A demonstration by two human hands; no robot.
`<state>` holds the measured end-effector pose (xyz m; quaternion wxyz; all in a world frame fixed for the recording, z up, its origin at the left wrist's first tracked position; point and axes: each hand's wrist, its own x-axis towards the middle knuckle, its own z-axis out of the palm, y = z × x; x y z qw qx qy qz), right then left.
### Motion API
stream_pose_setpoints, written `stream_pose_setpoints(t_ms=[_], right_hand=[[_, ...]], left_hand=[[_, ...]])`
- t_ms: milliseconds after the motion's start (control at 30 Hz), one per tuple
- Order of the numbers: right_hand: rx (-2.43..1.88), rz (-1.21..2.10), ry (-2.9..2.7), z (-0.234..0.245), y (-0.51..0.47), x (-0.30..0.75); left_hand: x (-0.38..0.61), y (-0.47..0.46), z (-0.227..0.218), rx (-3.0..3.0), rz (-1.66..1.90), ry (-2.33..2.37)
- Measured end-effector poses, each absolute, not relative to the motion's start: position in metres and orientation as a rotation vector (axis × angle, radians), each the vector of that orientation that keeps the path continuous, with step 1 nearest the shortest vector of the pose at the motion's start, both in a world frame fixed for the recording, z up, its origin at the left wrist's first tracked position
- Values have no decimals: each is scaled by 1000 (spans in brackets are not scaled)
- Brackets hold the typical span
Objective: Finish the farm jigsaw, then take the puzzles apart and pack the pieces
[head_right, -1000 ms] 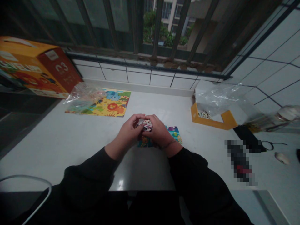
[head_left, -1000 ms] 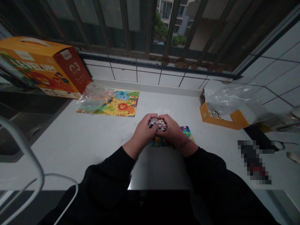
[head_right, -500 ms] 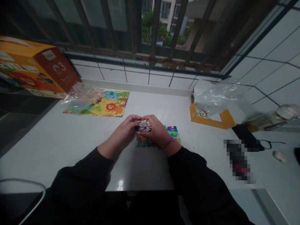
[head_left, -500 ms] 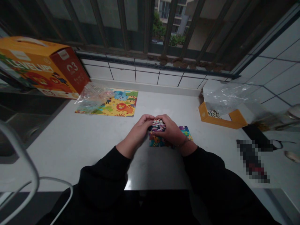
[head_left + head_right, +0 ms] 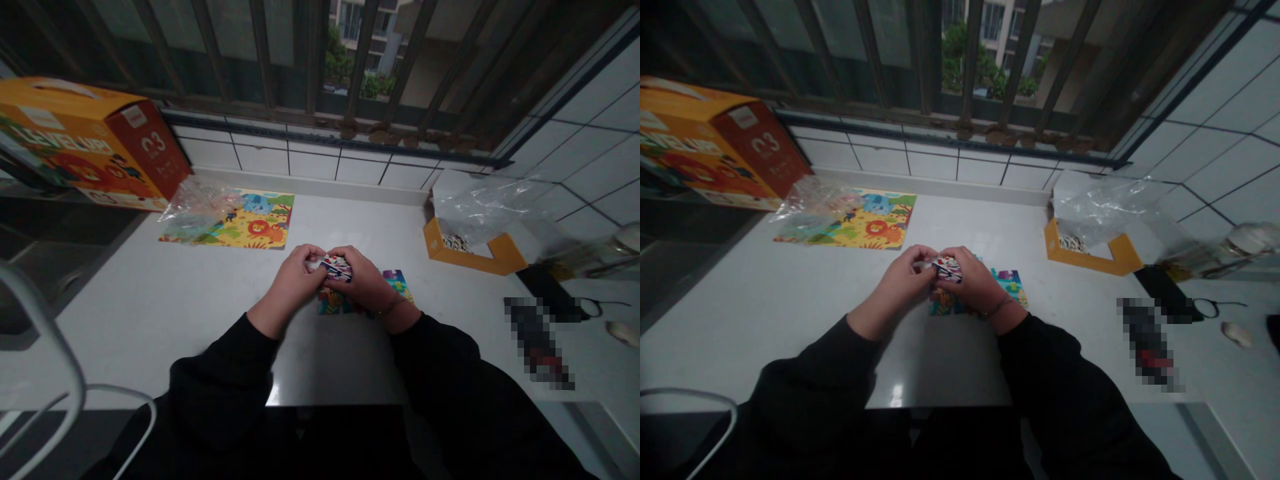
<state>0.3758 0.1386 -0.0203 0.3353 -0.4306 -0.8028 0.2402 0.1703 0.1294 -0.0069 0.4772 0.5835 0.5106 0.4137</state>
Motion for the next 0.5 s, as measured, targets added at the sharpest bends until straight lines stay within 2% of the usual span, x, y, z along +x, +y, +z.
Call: stream_pose_setpoints(t_ms=[200,400,500], right_hand=[[-1214,683,-2009,-18,137,378],[-1289,797,-1934,-16,135,377],[-1209,769,-1954,-19,135,374]], left_hand=[[149,132,10,1559,859,1245],[125,152,4,1389,1123,1349],[132,153,-2,1475,1127,1435]])
